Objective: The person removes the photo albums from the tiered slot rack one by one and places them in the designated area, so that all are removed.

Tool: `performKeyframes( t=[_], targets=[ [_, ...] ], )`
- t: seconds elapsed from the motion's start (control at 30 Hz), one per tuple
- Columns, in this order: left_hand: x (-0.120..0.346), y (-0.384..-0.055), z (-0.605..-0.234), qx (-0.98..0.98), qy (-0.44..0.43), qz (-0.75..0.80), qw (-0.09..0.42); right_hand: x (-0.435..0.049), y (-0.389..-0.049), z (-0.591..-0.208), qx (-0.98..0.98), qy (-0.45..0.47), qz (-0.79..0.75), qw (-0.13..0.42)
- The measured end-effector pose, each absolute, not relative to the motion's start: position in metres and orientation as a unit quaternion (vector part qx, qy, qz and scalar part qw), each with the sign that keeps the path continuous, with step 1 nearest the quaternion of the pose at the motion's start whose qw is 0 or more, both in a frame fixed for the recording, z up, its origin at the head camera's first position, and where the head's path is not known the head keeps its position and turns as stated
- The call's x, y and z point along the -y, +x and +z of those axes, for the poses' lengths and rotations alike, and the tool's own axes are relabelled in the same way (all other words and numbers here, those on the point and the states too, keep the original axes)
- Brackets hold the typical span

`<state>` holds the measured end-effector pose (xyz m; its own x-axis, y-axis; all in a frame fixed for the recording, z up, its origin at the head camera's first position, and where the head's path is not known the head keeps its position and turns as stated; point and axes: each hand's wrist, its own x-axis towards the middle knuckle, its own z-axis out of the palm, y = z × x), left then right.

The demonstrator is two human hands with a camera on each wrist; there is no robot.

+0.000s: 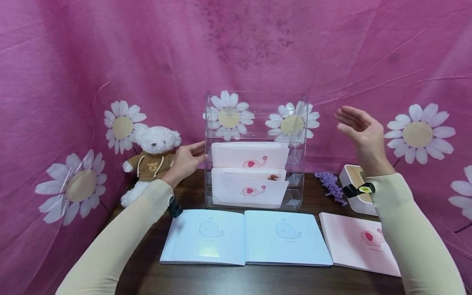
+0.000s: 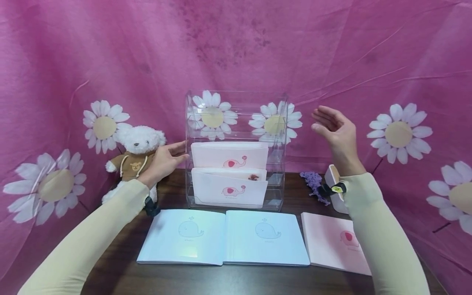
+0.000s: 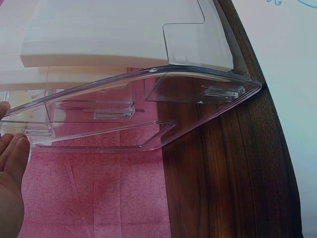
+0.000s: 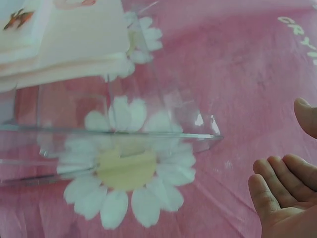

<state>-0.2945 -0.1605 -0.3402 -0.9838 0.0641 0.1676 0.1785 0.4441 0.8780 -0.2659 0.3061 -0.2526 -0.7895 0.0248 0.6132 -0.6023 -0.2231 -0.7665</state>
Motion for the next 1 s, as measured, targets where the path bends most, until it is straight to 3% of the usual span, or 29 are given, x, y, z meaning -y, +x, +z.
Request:
performKeyframes(
  t=[0.53,1.0],
  targets=[
    [0.161,-0.296,-0.342,0.849,-0.079,-0.518,0.064,-0.261,-0.279,-0.248,0.636,0.278,0.704,0.149],
    [0.162,-0.297,-0.343,0.852,-0.083,-0.512,0.071,-0.221,-0.300,-0.273,0.745,0.252,0.612,0.081]
  ],
)
